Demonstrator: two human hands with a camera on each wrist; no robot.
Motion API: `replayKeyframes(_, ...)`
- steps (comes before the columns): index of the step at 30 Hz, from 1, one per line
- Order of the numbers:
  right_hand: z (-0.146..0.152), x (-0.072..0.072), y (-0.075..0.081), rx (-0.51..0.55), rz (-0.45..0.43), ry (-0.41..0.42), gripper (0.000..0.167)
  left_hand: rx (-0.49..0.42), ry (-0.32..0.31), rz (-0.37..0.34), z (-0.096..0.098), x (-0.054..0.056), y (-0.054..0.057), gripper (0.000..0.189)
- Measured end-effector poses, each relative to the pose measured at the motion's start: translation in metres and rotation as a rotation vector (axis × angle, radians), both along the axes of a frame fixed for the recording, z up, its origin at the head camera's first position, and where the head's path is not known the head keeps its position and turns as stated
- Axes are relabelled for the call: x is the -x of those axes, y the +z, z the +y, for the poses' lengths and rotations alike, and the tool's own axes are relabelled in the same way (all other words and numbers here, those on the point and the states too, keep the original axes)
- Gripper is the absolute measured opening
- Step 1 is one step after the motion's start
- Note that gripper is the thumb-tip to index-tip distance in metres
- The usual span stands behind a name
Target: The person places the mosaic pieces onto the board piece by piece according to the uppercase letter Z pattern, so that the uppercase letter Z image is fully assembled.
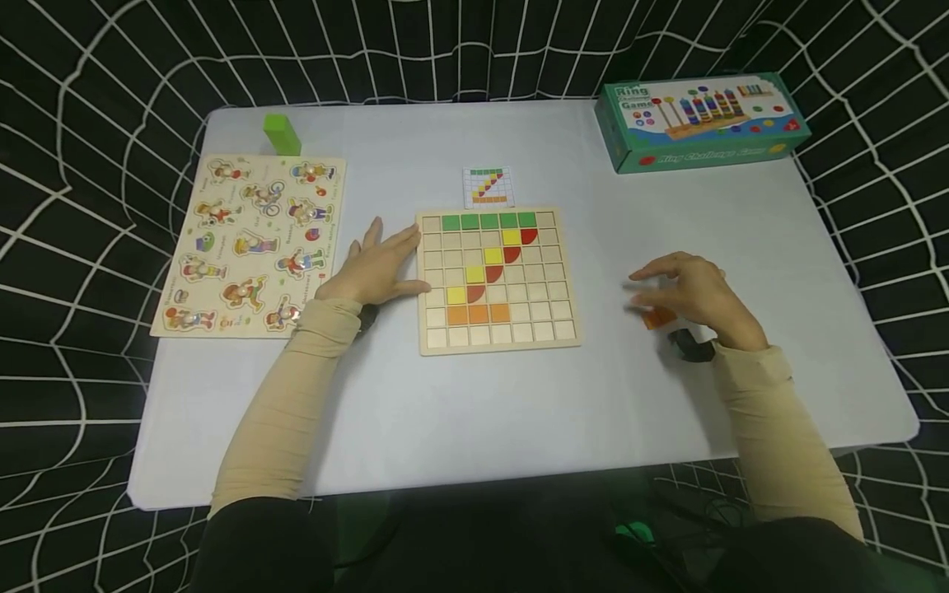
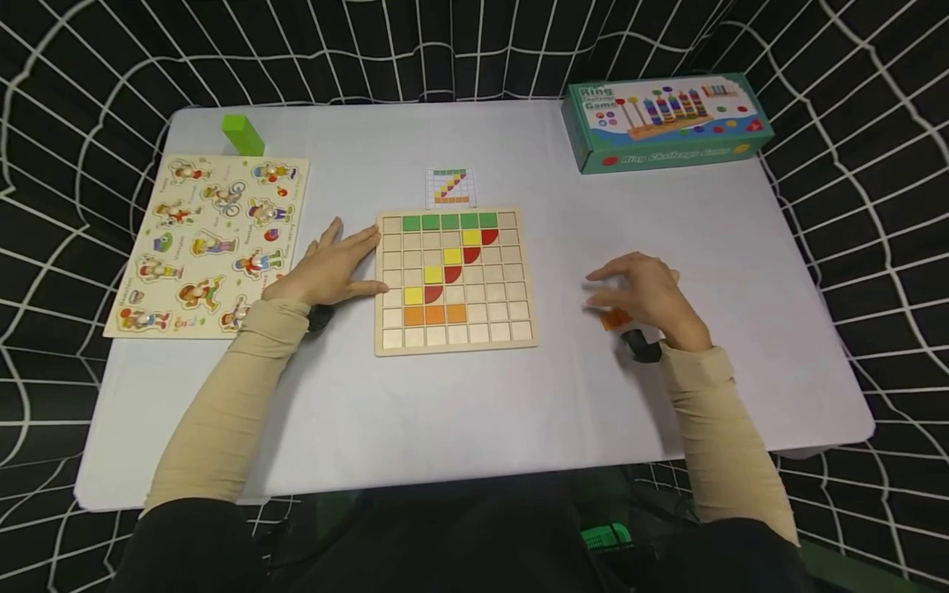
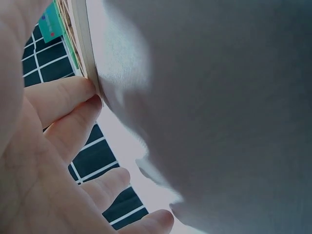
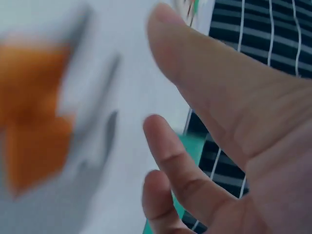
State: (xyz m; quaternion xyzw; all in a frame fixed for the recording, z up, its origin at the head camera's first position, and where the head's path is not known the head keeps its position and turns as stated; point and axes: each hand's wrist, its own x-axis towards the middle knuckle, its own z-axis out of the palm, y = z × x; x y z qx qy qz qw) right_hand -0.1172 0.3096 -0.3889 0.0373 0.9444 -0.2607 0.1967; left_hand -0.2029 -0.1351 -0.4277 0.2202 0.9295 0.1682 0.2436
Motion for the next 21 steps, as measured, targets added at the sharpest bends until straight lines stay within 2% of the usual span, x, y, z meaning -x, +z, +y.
replayKeyframes(3, 0.021, -0.010, -0.001, -0.021, -0.079, -0.009, 0.054, 0.000, -0.002, 0.000, 0.000, 0.000, 0.001, 0.093)
replayKeyframes(6, 0.036, -0.018, -0.003, -0.040, -0.110, 0.008, 0.053, 0.001, -0.003, -0.003, 0.000, 0.000, 0.001, 0.094)
replayKeyframes(11, 0.047, -0.025, -0.009, -0.029, -0.083, 0.047, 0.046, 0.007, 0.002, 0.000, -0.001, 0.002, 0.000, 0.095)
replayKeyframes(15, 0.049, -0.025, -0.012, -0.032, -0.066, 0.046, 0.038, 0.015, 0.001, 0.000, -0.001, 0.002, -0.001, 0.095)
replayKeyframes(18, 0.050, -0.026, -0.012, -0.034, -0.065, 0.035, 0.031, 0.016, -0.001, -0.003, 0.000, 0.001, -0.001, 0.095)
replayKeyframes(21, 0.050, -0.025, -0.008, -0.037, -0.069, 0.051, 0.031, 0.014, -0.002, -0.004, 0.000, 0.001, 0.000, 0.094)
